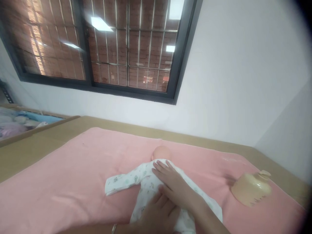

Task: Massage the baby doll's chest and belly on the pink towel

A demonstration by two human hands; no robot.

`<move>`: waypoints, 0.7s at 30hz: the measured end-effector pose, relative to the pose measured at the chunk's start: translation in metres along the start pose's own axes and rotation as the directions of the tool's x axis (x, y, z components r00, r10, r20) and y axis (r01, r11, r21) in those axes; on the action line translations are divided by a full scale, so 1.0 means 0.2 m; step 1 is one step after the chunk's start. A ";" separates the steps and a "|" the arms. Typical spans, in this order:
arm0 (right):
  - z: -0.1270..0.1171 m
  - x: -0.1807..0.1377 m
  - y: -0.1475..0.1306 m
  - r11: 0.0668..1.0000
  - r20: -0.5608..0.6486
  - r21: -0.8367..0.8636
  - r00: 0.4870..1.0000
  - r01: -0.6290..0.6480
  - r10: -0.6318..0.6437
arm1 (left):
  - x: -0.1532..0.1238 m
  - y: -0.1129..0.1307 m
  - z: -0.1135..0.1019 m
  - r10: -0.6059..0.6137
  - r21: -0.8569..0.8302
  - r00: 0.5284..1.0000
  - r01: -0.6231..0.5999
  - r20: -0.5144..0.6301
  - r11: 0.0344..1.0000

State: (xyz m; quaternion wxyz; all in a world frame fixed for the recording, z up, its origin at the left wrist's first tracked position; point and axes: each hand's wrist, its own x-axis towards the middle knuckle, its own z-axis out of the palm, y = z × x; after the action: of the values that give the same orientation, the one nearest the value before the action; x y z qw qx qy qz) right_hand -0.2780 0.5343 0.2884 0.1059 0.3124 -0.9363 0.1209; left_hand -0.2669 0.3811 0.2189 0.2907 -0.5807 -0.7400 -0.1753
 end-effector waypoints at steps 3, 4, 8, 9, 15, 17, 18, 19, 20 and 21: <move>0.01 0.00 0.02 0.999 -0.046 0.027 0.999 -0.026 0.027 | 0.01 0.01 -0.03 -0.001 -0.025 0.998 0.003 0.069 1.000; 0.02 0.00 0.03 0.999 -0.044 0.036 0.999 -0.029 0.031 | 0.01 0.01 -0.04 -0.011 -0.038 0.996 0.014 0.088 0.999; 0.04 0.02 0.03 0.997 0.004 0.062 0.999 -0.042 0.042 | 0.03 0.01 -0.07 -0.025 -0.079 0.998 0.029 0.049 0.996; 0.04 0.02 0.03 0.997 -0.015 0.059 0.998 -0.052 0.053 | 0.03 0.01 -0.09 -0.014 -0.087 0.998 0.019 0.059 0.996; -0.02 0.02 0.04 0.994 -0.115 0.087 0.990 -0.070 0.079 | 0.08 -0.01 -0.17 -0.002 -0.099 0.988 0.017 0.157 0.995; -0.03 0.01 0.05 0.992 -0.218 0.097 0.971 -0.083 0.103 | 0.07 -0.03 -0.18 0.051 -0.060 0.994 -0.045 0.095 0.997; -0.04 0.01 0.05 0.992 -0.250 0.095 0.963 -0.077 0.099 | 0.07 -0.05 -0.18 0.083 -0.055 0.993 -0.078 0.080 0.995; -0.04 0.01 0.05 0.994 -0.261 0.089 0.961 -0.066 0.087 | 0.07 -0.06 -0.18 0.104 -0.068 0.991 -0.098 0.079 0.993; -0.04 0.01 0.05 0.995 -0.250 0.085 0.966 -0.049 0.069 | 0.07 -0.07 -0.18 0.106 -0.096 0.990 -0.097 0.093 0.991; -0.04 0.01 0.05 0.995 -0.225 0.090 0.973 -0.032 0.052 | 0.07 -0.08 -0.19 0.084 -0.128 0.990 -0.069 0.116 0.989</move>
State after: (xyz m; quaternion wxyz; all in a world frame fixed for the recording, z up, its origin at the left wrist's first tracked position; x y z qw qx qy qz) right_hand -0.2856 0.5435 0.2957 0.1961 0.2809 -0.9184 0.1979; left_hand -0.2759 0.3655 0.2587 0.2153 -0.6353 -0.7209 -0.1741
